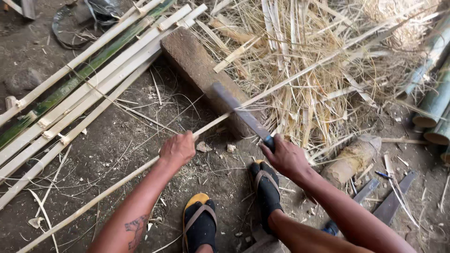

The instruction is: The person splits bamboo poles into thin strips using a machete and a wooden block as a work surface. They repeatedly position bamboo pieces, strike them to split, and separate the resulting strips.

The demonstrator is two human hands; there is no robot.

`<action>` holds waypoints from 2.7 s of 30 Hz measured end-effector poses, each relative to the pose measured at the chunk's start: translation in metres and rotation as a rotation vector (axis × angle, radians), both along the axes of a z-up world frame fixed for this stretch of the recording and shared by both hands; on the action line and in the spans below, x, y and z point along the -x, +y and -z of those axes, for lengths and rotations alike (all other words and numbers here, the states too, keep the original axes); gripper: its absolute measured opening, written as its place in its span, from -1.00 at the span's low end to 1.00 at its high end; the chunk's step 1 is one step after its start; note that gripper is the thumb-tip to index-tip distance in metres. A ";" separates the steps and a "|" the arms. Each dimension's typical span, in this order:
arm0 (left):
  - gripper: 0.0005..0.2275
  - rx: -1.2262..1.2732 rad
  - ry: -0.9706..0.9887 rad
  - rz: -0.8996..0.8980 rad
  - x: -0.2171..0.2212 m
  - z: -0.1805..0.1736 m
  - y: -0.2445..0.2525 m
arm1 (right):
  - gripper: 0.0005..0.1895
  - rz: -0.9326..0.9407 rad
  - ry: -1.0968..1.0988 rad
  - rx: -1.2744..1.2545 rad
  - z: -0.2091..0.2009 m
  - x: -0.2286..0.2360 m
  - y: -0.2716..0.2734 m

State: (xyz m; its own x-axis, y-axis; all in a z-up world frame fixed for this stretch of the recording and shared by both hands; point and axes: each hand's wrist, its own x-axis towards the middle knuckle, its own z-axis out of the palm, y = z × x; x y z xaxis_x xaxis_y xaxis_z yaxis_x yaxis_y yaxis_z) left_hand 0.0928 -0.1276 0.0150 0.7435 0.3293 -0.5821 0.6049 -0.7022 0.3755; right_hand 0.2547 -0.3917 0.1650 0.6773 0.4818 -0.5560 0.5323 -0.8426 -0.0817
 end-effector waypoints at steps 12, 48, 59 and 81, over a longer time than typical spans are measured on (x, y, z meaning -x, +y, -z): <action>-0.76 -0.098 -0.017 -0.023 0.095 -0.009 0.055 | -0.42 0.297 -0.082 0.016 -0.006 -0.089 -0.032; -0.68 0.352 0.127 -0.106 0.023 -0.013 0.039 | -0.44 -0.060 0.065 0.062 0.028 -0.043 -0.018; -0.67 0.302 0.150 -0.082 0.050 0.000 0.061 | -0.49 -0.244 0.189 0.078 0.030 0.011 0.006; -0.52 0.225 0.450 -0.275 0.223 0.059 0.184 | -0.38 0.153 -0.173 0.042 0.014 -0.135 -0.045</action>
